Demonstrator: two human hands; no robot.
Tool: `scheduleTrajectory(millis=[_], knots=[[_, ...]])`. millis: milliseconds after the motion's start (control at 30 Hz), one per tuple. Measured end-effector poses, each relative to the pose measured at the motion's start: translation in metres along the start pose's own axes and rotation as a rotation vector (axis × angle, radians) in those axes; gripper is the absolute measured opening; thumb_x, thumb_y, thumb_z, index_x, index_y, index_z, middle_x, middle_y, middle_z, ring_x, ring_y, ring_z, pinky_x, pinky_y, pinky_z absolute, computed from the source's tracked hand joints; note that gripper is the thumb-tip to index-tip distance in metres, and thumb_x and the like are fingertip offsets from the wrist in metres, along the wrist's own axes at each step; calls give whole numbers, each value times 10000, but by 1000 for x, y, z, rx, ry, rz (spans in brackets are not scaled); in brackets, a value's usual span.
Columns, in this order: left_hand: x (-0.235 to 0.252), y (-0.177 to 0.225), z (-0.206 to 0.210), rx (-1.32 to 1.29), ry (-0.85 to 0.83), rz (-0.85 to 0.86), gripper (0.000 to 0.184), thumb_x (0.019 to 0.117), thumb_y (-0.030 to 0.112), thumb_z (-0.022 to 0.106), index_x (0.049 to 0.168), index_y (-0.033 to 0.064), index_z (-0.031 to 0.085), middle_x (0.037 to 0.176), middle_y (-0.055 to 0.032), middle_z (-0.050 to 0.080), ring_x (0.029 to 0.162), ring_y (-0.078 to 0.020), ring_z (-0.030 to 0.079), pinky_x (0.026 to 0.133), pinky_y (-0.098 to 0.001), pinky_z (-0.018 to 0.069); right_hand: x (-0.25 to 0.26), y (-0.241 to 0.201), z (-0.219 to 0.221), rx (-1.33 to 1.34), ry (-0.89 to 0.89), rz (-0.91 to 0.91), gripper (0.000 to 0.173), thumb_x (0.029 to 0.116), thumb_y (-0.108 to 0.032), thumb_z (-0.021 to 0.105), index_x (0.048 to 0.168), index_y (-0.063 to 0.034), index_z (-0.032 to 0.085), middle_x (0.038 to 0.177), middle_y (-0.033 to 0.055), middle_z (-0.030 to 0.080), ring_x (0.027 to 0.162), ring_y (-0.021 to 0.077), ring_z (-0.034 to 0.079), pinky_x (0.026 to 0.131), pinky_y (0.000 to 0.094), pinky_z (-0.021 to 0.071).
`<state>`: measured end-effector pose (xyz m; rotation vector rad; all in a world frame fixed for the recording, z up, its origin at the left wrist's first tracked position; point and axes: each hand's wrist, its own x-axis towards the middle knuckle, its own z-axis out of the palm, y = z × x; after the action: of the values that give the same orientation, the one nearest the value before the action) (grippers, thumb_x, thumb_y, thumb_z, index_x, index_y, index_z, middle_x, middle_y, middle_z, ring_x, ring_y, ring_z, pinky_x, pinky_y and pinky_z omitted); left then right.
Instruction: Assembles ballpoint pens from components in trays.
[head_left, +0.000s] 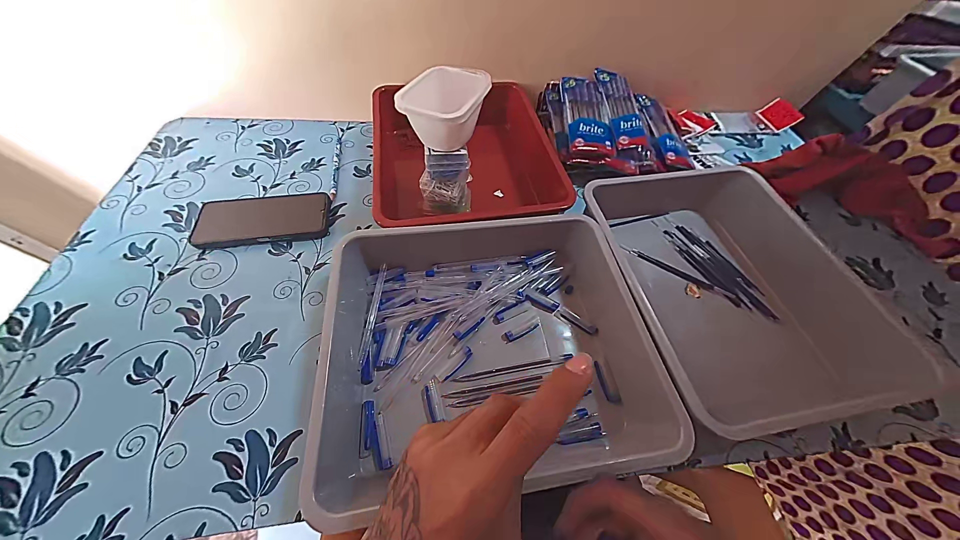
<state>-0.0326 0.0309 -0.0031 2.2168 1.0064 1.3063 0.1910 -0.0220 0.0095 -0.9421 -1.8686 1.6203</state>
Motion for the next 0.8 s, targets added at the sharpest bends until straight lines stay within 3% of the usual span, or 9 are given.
scheduleTrajectory(millis=[100,167,233,333,433,800], knots=[[0,2,2,3,-41,40,312,1087,175,483,1378,110,573,889,-86,713,751,-102,661,652,-179,504,7,-16,-18,-245,358,-214,218,1036,-271,586,1102,-65,562,961,-5,752,860,-37,707,752,124,576],[-1,4,3,1,-62,55,305,1082,160,487,1369,117,581,877,-87,707,740,-115,649,644,-190,491,16,-16,-29,-381,514,-415,206,1018,-274,631,1088,-81,642,956,-34,731,894,-48,692,784,97,569],[-1,5,2,12,-70,70,294,1080,158,494,1351,115,598,870,-91,703,740,-126,644,642,-197,484,25,-16,-34,-488,574,-503,187,1040,-229,606,1124,-86,692,1016,-24,697,949,-44,657,831,85,543],[-1,6,1,40,-90,86,289,1071,141,508,1339,114,615,861,-98,697,746,-140,644,645,-210,483,32,-15,-32,-476,619,-495,218,1031,-231,612,1150,-55,660,1009,-19,729,934,-47,678,833,95,559],[-2,6,1,39,-87,103,248,1051,111,544,1258,84,679,856,-116,706,749,-151,646,652,-208,476,34,-15,-32,-438,631,-515,183,1005,-233,658,1054,-56,651,969,-29,723,909,-48,683,811,93,568],[-4,2,-5,-42,-109,127,230,1029,58,551,1188,87,715,929,-109,736,851,-126,672,739,-181,493,29,-11,-40,-576,534,-569,157,1010,-216,655,1017,-59,654,976,1,689,956,-18,662,851,93,539]])
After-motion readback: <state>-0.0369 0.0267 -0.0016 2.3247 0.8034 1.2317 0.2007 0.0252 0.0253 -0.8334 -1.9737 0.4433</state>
